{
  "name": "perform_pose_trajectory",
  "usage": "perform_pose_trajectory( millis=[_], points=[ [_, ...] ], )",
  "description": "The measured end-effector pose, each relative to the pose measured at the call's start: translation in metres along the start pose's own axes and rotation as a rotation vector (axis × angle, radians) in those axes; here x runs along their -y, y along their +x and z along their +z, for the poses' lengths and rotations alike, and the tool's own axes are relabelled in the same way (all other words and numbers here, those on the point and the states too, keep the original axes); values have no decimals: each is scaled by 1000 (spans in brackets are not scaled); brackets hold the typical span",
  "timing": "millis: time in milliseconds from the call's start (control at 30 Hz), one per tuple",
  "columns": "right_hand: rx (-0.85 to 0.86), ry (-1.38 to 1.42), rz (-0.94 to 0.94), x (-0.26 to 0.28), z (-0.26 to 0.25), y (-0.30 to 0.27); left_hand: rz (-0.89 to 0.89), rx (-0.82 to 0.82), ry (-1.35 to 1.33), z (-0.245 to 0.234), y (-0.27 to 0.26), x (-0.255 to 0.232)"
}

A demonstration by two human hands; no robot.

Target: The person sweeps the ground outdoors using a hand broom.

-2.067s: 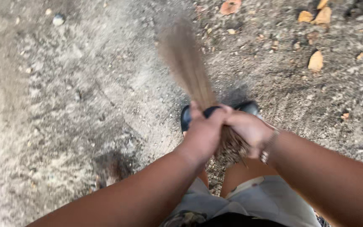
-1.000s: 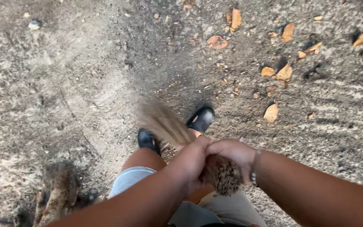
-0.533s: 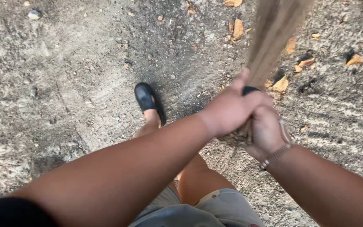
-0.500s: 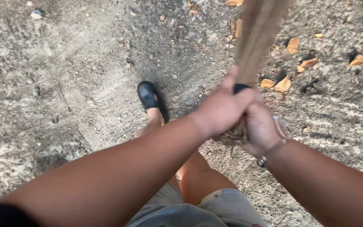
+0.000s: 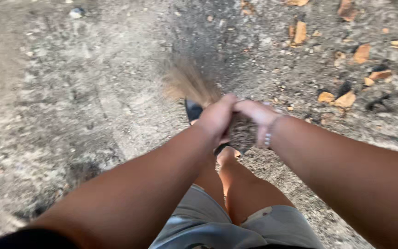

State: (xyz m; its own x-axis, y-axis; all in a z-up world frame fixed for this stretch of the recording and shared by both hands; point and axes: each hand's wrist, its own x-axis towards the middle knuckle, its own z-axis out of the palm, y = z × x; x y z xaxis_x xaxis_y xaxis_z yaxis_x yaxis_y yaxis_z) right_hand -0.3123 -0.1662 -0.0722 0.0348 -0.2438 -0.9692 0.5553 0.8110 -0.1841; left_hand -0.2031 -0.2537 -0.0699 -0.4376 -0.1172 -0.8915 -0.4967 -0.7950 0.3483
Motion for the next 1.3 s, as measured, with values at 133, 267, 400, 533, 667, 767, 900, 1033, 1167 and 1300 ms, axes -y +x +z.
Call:
perform_pose_trajectory(
  millis=[133, 267, 400, 533, 667, 767, 900, 1033, 1167, 1300],
  points=[
    [-126, 528, -201, -6, -37, -46, -24, 328, -25, 80, 56, -14],
    [-344, 723, -495, 0, -12, -70, 246, 506, 246, 87, 49, -42],
    [-217, 698, -714, 1, 27, -76, 428, 482, 455, 45, 0, -65],
    [232, 576, -307, 20, 56, -48, 334, 81, 273, -17, -60, -74],
    [376, 503, -12, 52, 93, 0, 6, -178, 178, -63, -73, -88],
    [389, 390, 183, 74, 94, 28, -59, -80, -15, -74, -39, -94],
    [105, 581, -110, 69, 41, 10, 55, -11, 341, -31, 8, -109],
    [-128, 752, -232, 70, 32, -17, 268, 193, 317, 6, 33, -112],
    [-202, 864, -321, 79, 65, -33, 538, 446, 431, -17, 36, -123],
    [159, 667, -449, 96, 67, -35, 410, 286, 311, -38, -4, -133]
  ],
)
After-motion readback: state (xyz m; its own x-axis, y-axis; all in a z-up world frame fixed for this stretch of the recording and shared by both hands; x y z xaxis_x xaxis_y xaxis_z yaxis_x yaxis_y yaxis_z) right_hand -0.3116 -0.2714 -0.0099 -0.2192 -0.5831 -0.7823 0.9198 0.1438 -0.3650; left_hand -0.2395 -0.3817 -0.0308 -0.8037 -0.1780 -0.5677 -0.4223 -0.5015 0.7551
